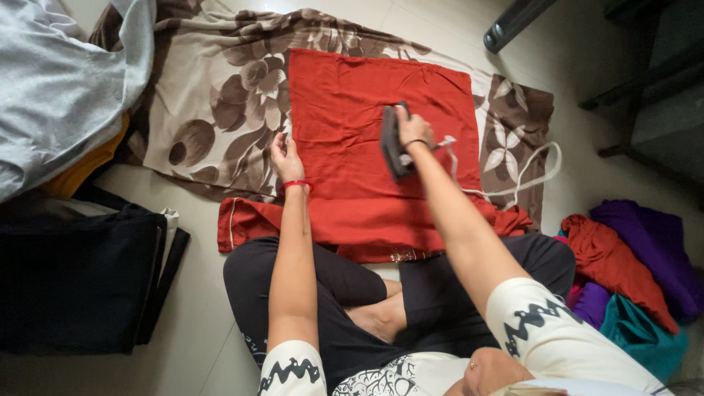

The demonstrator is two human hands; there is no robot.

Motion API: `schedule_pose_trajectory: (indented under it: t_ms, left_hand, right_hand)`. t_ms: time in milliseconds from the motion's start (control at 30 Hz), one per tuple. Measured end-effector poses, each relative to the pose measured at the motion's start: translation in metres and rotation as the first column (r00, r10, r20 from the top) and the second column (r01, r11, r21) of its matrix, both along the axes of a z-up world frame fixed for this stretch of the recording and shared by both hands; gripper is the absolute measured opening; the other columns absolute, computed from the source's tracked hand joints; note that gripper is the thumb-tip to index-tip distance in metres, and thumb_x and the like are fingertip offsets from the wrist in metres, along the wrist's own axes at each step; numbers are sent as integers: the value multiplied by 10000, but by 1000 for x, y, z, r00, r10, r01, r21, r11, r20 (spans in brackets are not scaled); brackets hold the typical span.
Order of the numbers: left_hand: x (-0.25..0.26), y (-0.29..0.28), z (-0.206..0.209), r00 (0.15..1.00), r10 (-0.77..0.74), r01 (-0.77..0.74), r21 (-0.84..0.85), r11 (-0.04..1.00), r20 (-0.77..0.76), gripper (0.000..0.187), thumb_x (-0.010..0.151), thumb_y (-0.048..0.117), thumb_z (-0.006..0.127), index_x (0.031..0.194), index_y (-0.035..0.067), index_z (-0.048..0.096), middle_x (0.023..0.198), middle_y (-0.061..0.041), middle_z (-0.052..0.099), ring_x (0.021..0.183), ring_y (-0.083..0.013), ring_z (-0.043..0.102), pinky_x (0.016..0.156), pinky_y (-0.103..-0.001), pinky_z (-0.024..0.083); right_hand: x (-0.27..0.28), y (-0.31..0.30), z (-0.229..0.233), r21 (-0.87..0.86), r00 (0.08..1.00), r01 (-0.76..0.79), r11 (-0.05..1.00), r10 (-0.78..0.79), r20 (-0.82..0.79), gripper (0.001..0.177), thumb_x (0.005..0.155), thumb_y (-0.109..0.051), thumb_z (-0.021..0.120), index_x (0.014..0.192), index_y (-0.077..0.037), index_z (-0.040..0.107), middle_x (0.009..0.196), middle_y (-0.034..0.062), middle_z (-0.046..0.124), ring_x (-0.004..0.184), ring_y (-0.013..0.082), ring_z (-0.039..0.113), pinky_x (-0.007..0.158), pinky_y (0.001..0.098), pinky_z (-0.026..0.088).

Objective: The person irons a red embroidered garment laid out on a floral-patterned cloth on the floor. They use a handheld electric iron to smooth the sleeves, body, and back of the garment, periodically adjusting and folding the fabric to access different sections.

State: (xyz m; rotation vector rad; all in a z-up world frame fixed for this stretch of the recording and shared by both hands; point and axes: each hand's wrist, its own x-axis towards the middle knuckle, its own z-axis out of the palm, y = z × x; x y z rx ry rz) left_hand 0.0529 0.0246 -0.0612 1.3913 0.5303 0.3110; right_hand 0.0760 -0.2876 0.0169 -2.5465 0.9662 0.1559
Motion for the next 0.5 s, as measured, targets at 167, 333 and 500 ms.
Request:
schedule_pose_trajectory:
  t_ms: [167, 333, 500]
  left_hand:
    - [-2, 1, 2, 1000, -19, 19, -67, 998, -4, 374, 998, 198, 656, 1346, 64, 626, 1172, 1, 619, 962, -102, 544, 875, -276, 474]
    - [0, 6, -12, 995, -43, 39, -44, 998, -91, 394, 1025, 213, 639, 1386, 57, 621, 1259, -95, 603, 1048, -172, 524, 925, -313, 460]
    - [3, 20, -31, 990, -46, 68, -158, 985, 135, 461, 1010, 214, 617, 1414, 14, 520, 1381, -124, 594, 1252, -215, 585, 1076, -336, 460]
  right_hand:
    - [3, 76, 1, 53, 998, -57, 997, 55, 38, 870, 875, -841, 351, 1206, -118, 705, 1234, 227, 693, 1188, 410, 649, 969, 542, 509]
    - [-5, 130, 9, 46, 966, -251, 967, 247, 77, 823, 898, -814, 367, 1148, -104, 699, 1159, 238, 712, 1129, 441, 661, 946, 552, 511]
    - [-13, 129, 26, -16, 892, -444, 896, 444, 85, 782, 904, -804, 387, 1103, -112, 693, 1074, 255, 724, 1040, 447, 688, 877, 561, 534]
